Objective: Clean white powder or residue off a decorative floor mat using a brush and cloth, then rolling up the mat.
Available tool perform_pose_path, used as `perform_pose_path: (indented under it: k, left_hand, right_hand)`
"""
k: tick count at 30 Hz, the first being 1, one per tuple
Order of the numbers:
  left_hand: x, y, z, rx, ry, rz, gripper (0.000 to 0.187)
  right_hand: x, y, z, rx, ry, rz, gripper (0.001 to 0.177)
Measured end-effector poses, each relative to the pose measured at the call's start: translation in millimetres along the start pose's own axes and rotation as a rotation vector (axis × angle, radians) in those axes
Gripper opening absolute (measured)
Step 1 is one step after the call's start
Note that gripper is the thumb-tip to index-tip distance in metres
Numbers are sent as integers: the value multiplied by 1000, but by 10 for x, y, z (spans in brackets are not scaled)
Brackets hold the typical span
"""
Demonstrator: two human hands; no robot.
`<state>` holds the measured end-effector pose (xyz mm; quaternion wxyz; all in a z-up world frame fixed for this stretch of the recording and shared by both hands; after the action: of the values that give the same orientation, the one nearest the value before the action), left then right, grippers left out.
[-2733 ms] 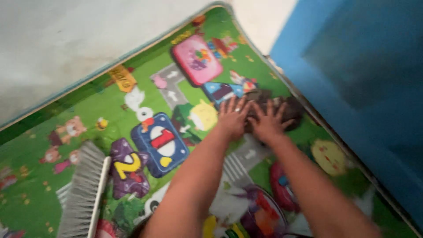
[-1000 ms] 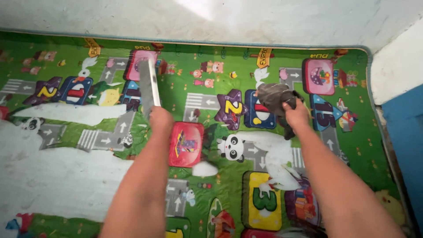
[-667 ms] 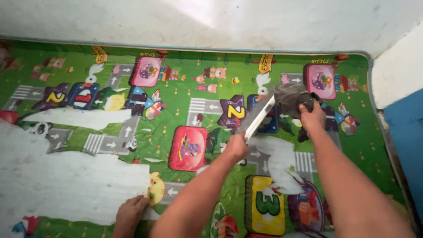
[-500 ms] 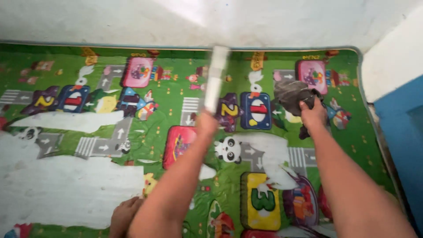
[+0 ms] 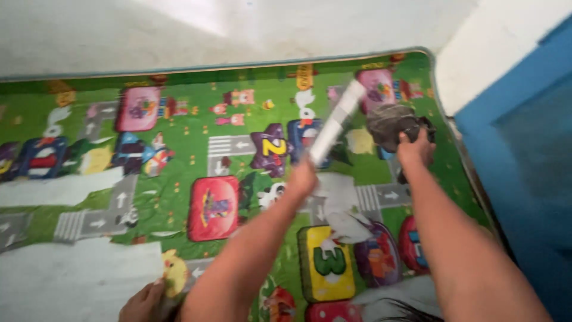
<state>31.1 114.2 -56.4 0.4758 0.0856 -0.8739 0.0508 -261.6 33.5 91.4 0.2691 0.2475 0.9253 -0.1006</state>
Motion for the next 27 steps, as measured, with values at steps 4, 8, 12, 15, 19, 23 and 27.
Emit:
perform_pose_path:
  k: [4, 8, 12, 15, 19, 23, 27]
  left_hand:
    - [536, -234, -580, 111, 6, -111, 35]
    - [341, -44, 47, -67, -164, -38, 34]
    - [391, -84, 257, -352, -229, 168, 30]
    - [1070, -335, -369, -165, -36, 26, 38]
    - [340, -711, 453, 50, -2, 28, 22]
    - [445, -421, 682, -197, -130, 236, 30]
    - [585, -727, 568, -391, -264, 260, 28]
  right_hand:
    - [148, 7, -115, 12, 14, 47, 69]
    - [179, 36, -239, 23, -7, 21, 63]
    - [443, -48, -275, 25, 17, 18, 58]
    - [656, -95, -390, 65, -51, 77, 59]
    - [993, -209, -536, 124, 52, 116, 63]
    - [1310, -352, -467, 154, 6, 132, 63]
    - [1425, -278, -576, 93, 52, 198, 65]
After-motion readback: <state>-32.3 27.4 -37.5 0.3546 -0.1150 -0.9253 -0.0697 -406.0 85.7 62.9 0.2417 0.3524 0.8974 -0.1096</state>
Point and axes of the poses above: each hand's wrist, its own y-axis away from the middle knuckle, its own z-axis out of the palm, x = y × z, the point moved 1 cm from there along -y, towards the middle knuckle, and after that the axes turned 3 degrees about y, right-handed, at the moved point
